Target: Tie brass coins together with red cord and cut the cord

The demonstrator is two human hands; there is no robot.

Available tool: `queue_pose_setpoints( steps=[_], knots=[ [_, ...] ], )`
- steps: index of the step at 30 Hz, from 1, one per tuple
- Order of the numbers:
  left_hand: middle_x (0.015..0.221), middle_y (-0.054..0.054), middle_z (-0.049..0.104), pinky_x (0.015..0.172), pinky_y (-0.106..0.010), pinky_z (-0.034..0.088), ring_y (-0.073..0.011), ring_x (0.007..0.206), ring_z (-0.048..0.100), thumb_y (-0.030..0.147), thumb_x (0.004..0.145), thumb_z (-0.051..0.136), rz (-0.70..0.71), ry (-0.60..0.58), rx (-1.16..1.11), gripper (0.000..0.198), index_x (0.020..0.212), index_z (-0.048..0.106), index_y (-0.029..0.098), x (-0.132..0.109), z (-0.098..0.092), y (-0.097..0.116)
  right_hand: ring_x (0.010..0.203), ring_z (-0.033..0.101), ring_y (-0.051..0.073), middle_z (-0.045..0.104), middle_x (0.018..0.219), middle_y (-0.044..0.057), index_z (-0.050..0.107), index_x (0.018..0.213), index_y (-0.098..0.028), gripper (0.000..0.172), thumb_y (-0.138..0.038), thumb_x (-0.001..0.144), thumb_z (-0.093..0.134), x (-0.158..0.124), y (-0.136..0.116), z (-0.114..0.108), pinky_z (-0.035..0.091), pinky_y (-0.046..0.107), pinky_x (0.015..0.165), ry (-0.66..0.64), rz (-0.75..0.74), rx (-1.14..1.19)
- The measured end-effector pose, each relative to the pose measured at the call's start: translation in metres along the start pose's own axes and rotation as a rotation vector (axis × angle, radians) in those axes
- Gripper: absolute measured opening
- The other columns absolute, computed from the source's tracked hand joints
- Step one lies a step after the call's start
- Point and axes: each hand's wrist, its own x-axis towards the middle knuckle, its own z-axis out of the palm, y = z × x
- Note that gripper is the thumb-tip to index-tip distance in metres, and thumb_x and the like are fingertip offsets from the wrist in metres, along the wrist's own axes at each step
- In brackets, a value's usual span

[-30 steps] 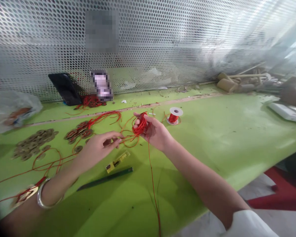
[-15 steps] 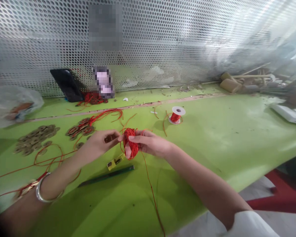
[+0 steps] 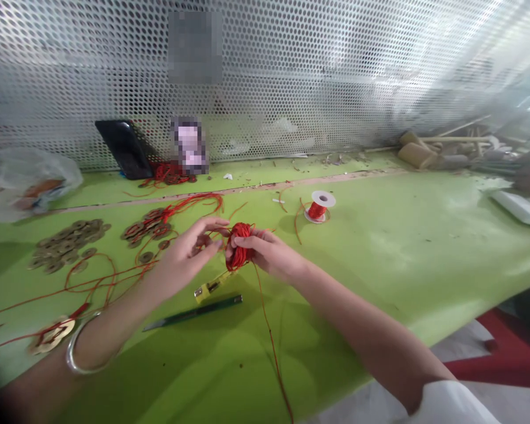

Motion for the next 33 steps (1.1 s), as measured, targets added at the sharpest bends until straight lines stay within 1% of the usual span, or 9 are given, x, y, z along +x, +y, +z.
queue_pose_setpoints(
  steps=[4,8,10,14,20,23,26,30,33],
  knots=[
    [0.116,-0.006,0.059,0.074,-0.030,0.046,-0.0171,0.088,0.058,0.036,0.091,0.046,-0.065,-0.069,-0.068,0.035,0.123,0.046,0.024,-0.003,0.014,-0.005,0.067,0.060,0.010,0.065,0.069,0.002,0.062,0.070,-0.015,0.016,-0.027,0.080,0.062,0.000,-0.002,0.001,0.047,0.022,0.068,0.003,-0.024,0.042],
    [0.100,-0.004,0.061,0.074,-0.029,0.046,-0.0171,0.087,0.057,0.036,0.092,0.042,-0.107,-0.211,-0.200,0.030,0.117,0.049,0.022,-0.004,0.022,-0.009,0.064,0.060,0.010,0.065,0.067,0.002,0.063,0.068,-0.014,0.018,-0.028,0.080,0.062,-0.001,-0.002,0.000,0.047,0.021,0.065,0.005,-0.007,0.014],
    [0.094,-0.004,0.061,0.071,-0.029,0.045,-0.0167,0.083,0.057,0.036,0.092,0.041,-0.143,-0.231,-0.227,0.029,0.115,0.050,0.021,-0.004,0.024,-0.010,0.064,0.060,0.011,0.065,0.067,0.002,0.063,0.069,-0.015,0.017,-0.029,0.079,0.064,-0.001,-0.001,0.000,0.048,0.022,0.065,0.042,-0.033,0.030],
    [0.101,-0.005,0.062,0.078,-0.029,0.045,-0.0176,0.092,0.057,0.032,0.088,0.046,-0.131,-0.165,-0.313,0.025,0.110,0.051,0.019,-0.002,0.027,-0.012,0.068,0.061,0.012,0.068,0.070,0.003,0.063,0.071,-0.017,0.018,-0.033,0.078,0.065,0.001,0.002,-0.001,0.049,0.022,0.064,0.141,-0.122,0.065],
    [0.097,-0.005,0.063,0.067,-0.025,0.043,-0.0154,0.084,0.057,0.026,0.086,0.046,-0.164,-0.145,-0.373,0.025,0.109,0.051,0.019,-0.001,0.030,-0.013,0.074,0.066,0.015,0.071,0.077,0.003,0.065,0.069,-0.019,0.019,-0.036,0.069,0.072,0.002,0.002,0.002,0.054,0.025,0.067,0.210,-0.095,0.111],
    [0.090,-0.003,0.061,0.057,-0.023,0.038,-0.0122,0.069,0.052,0.028,0.084,0.048,-0.160,-0.159,-0.396,0.025,0.108,0.053,0.020,-0.001,0.031,-0.016,0.072,0.067,0.016,0.070,0.072,0.002,0.066,0.069,-0.020,0.019,-0.038,0.068,0.073,0.002,0.003,0.002,0.055,0.027,0.066,0.197,-0.117,0.124],
    [0.081,0.000,0.057,0.048,-0.021,0.030,-0.0081,0.053,0.040,0.033,0.082,0.052,-0.207,-0.130,-0.454,0.028,0.106,0.054,0.021,-0.002,0.031,-0.015,0.070,0.067,0.015,0.070,0.071,0.002,0.067,0.071,-0.020,0.020,-0.039,0.069,0.072,0.002,0.004,0.002,0.055,0.025,0.066,0.168,-0.112,0.112],
    [0.062,0.005,0.046,0.046,-0.019,0.025,-0.0085,0.050,0.036,0.039,0.082,0.049,-0.331,-0.087,-0.500,0.029,0.103,0.055,0.020,-0.004,0.029,-0.008,0.071,0.068,0.013,0.070,0.072,0.001,0.067,0.070,-0.020,0.018,-0.037,0.070,0.072,0.002,0.004,0.002,0.054,0.022,0.069,0.133,-0.100,0.116],
    [0.060,0.004,0.046,0.047,-0.018,0.026,-0.0091,0.051,0.040,0.038,0.083,0.046,-0.406,-0.090,-0.514,0.029,0.103,0.055,0.020,-0.005,0.029,-0.003,0.070,0.068,0.013,0.071,0.071,0.001,0.067,0.068,-0.020,0.018,-0.037,0.069,0.073,0.001,0.002,0.004,0.054,0.020,0.066,0.140,-0.082,0.141]
  ],
)
